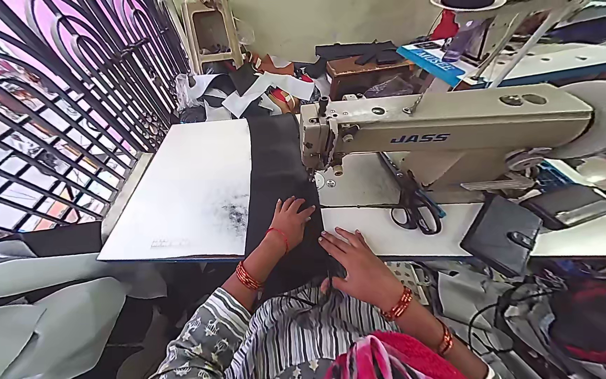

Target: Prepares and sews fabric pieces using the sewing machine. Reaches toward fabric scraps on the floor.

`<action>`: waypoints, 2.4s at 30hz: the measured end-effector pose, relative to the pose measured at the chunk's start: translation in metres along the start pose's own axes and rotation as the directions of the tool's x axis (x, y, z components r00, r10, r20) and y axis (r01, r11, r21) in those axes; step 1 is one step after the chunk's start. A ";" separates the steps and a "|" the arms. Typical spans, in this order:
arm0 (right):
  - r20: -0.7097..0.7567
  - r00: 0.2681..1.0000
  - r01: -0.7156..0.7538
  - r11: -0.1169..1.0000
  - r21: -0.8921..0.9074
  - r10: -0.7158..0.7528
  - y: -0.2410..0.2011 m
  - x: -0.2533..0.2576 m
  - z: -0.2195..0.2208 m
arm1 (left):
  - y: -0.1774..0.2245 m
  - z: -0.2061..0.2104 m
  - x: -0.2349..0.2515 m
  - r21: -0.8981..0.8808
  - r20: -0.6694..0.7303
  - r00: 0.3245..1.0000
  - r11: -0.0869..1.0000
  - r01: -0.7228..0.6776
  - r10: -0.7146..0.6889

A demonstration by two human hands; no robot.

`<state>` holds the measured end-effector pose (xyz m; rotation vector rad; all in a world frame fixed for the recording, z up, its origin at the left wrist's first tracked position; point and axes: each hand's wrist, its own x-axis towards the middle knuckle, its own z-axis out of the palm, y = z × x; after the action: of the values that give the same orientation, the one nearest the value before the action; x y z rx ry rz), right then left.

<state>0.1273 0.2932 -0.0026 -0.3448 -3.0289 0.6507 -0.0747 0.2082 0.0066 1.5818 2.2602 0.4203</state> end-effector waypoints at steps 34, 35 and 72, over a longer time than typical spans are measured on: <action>0.004 1.000 0.004 1.000 -0.024 -0.004 -0.002 -0.001 0.005 | 0.004 0.003 -0.002 0.040 0.027 0.999 0.999 0.028 -0.029; 0.016 1.000 -0.001 1.000 -0.026 0.002 -0.003 0.000 0.004 | 0.002 0.005 -0.002 0.020 -0.022 1.000 1.000 -0.006 0.006; 0.040 0.999 -0.028 0.999 -0.043 0.030 -0.006 0.002 0.002 | 0.001 0.015 -0.006 -0.018 -0.105 0.993 0.998 -0.054 0.052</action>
<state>0.1241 0.2876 -0.0018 -0.3828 -3.0858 0.6029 -0.0658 0.2037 -0.0059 1.6484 2.2861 0.5505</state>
